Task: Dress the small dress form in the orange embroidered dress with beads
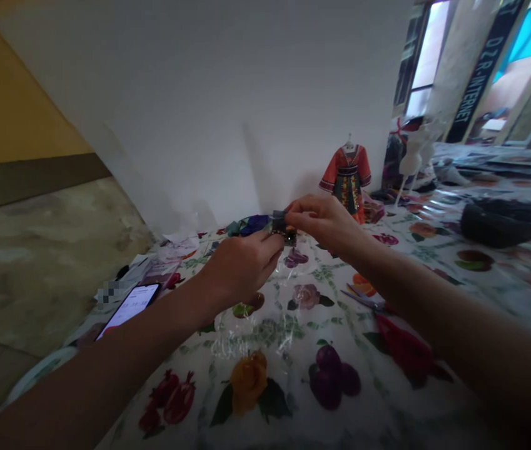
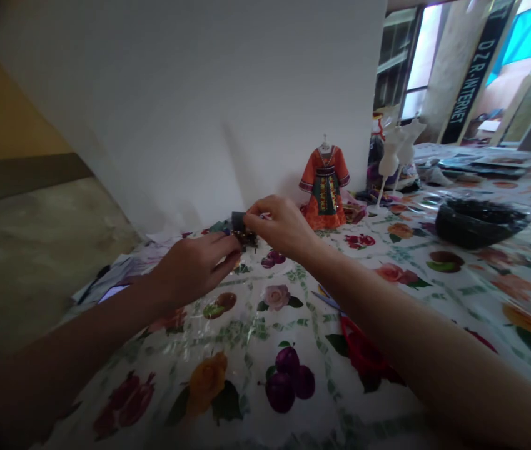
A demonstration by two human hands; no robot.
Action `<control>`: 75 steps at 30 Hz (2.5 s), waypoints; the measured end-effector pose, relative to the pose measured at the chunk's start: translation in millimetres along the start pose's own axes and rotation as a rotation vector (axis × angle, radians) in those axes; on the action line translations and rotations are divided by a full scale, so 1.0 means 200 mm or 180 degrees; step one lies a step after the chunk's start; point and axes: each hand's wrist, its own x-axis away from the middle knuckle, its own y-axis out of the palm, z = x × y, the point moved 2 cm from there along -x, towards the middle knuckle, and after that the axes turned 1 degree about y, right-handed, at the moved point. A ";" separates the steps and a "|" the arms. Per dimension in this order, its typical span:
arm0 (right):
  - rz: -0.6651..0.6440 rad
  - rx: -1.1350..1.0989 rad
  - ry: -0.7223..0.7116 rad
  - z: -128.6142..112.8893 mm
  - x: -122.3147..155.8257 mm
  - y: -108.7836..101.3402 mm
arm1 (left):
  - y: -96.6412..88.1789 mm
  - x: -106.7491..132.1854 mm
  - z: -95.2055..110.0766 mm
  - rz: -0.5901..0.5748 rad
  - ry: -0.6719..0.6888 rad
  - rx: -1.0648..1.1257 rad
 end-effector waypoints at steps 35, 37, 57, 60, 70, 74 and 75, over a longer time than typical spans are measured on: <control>-0.0905 0.0152 0.0104 0.10 0.00 0.02 | 0.06 0.05 -0.02 0.0564 0.0083 -0.0323; -0.0866 0.0172 0.0105 0.09 0.00 0.02 | 0.05 0.05 -0.03 0.0591 0.0111 -0.0339; -0.0647 -0.0014 -0.0343 0.03 0.02 0.02 | 0.00 0.08 -0.08 0.0601 -0.0061 -0.0396; -0.0505 0.0095 -0.0470 0.01 0.02 0.02 | -0.01 0.11 -0.11 0.0566 -0.0131 -0.0430; -0.0223 0.0032 -0.0621 0.02 0.02 -0.01 | -0.03 0.21 -0.20 0.0475 -0.0450 -0.0465; -0.0372 0.0248 -0.0431 0.05 0.01 -0.01 | -0.07 0.28 -0.25 0.0767 -0.0495 -0.0517; -0.0485 0.0319 -0.0395 0.06 0.01 -0.01 | -0.07 0.30 -0.26 0.0826 -0.0528 -0.0519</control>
